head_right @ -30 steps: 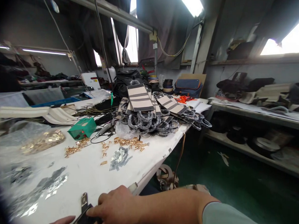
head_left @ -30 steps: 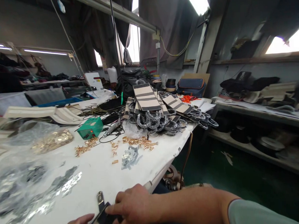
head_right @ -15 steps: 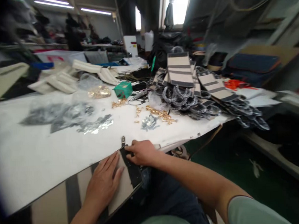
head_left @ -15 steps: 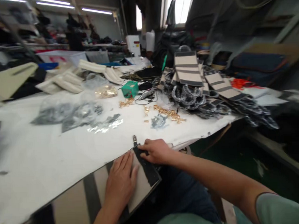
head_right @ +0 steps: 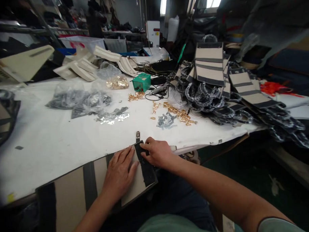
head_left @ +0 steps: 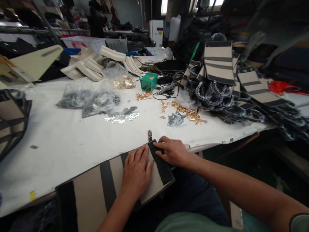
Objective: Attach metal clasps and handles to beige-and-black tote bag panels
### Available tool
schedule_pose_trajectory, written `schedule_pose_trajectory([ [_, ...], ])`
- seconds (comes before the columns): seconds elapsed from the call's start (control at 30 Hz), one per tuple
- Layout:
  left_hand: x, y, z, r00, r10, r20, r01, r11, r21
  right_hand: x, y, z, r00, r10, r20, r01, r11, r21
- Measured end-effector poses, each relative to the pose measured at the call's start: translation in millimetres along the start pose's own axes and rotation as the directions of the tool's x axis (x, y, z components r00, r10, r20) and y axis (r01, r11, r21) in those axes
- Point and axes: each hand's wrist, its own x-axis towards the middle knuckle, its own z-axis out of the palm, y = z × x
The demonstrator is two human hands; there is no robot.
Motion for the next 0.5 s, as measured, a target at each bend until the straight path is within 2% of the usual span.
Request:
schedule_pose_trajectory([
  [0.3, 1, -9, 10, 0.996, 0.067, -0.065, -0.059, 0.992, 0.112, 2, -1, -3, 0.998, -0.040, 0.042, 0.042, 0.997, -0.070],
  [0.5, 4, -5, 10, 0.992, 0.099, -0.077, -0.084, 0.979, 0.184, 3, 0, -6, 0.992, -0.104, 0.072, 0.109, 0.992, -0.066],
])
